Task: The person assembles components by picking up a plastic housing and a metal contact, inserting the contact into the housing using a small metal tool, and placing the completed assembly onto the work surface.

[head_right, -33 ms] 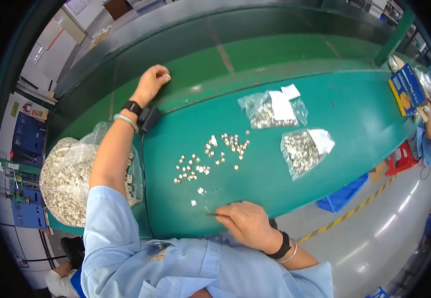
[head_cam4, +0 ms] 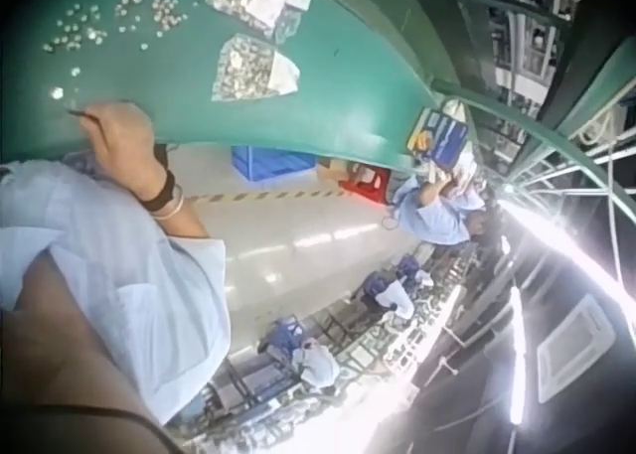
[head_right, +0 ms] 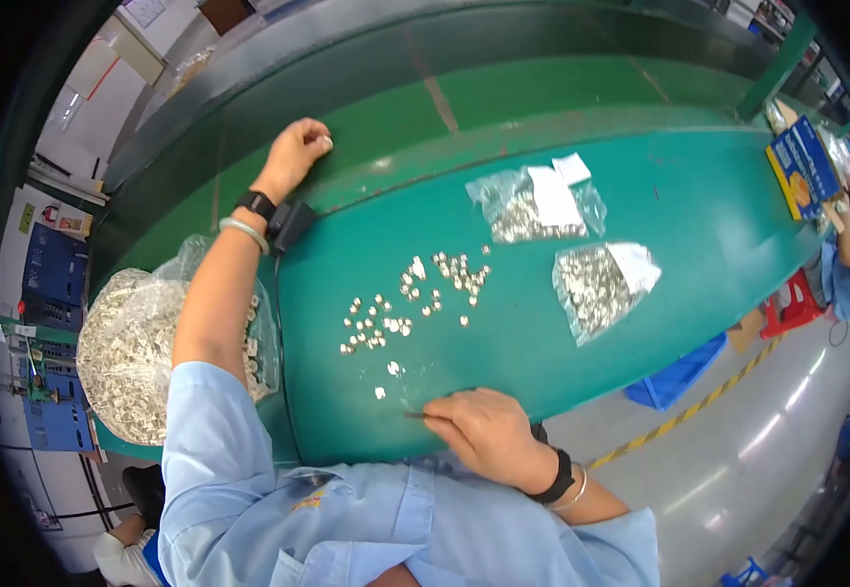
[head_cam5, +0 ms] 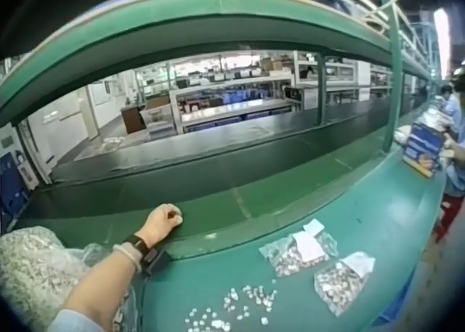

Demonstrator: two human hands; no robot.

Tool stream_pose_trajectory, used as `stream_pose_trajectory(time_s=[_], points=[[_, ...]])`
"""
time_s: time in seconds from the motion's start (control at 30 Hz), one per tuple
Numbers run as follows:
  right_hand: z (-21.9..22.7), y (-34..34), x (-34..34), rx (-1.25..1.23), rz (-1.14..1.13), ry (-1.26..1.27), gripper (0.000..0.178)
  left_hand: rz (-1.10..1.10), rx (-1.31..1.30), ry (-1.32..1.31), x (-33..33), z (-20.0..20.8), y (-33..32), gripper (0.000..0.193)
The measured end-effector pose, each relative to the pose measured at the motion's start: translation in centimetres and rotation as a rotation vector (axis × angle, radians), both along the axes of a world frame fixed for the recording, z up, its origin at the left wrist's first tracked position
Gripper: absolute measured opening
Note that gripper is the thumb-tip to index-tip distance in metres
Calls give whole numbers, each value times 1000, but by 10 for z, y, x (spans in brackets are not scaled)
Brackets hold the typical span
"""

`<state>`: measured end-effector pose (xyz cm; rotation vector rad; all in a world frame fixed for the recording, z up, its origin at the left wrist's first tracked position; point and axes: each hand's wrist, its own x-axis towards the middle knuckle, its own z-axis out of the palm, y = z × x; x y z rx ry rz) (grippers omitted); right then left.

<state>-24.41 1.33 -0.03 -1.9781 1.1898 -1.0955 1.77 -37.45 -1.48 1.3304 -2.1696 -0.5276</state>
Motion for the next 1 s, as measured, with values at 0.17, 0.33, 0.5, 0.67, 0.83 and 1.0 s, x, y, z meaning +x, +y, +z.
stream_pose_trajectory(time_s=[0.17, 0.33, 0.5, 0.67, 0.83, 1.0], points=[[3, -4, 2, 53, -14, 2, 11, 14, -131, -96, -9, 17, 5, 35], [6, -6, 1, 190, -33, -174, 13, -56, -226, -110, -20, 68, 68, 35], [6, 3, -1, 289, -81, -286, 17, -455, -86, -118, -44, 118, 231, 23], [17, 18, 15, 211, -11, -363, 17, -469, -104, -75, -41, 96, 352, 19], [22, 28, 27, 159, 127, -124, 20, -358, 126, 147, -25, 63, 391, 14], [17, 4, 17, -81, 100, 54, 24, -61, 176, 282, -2, 49, 396, 9]])
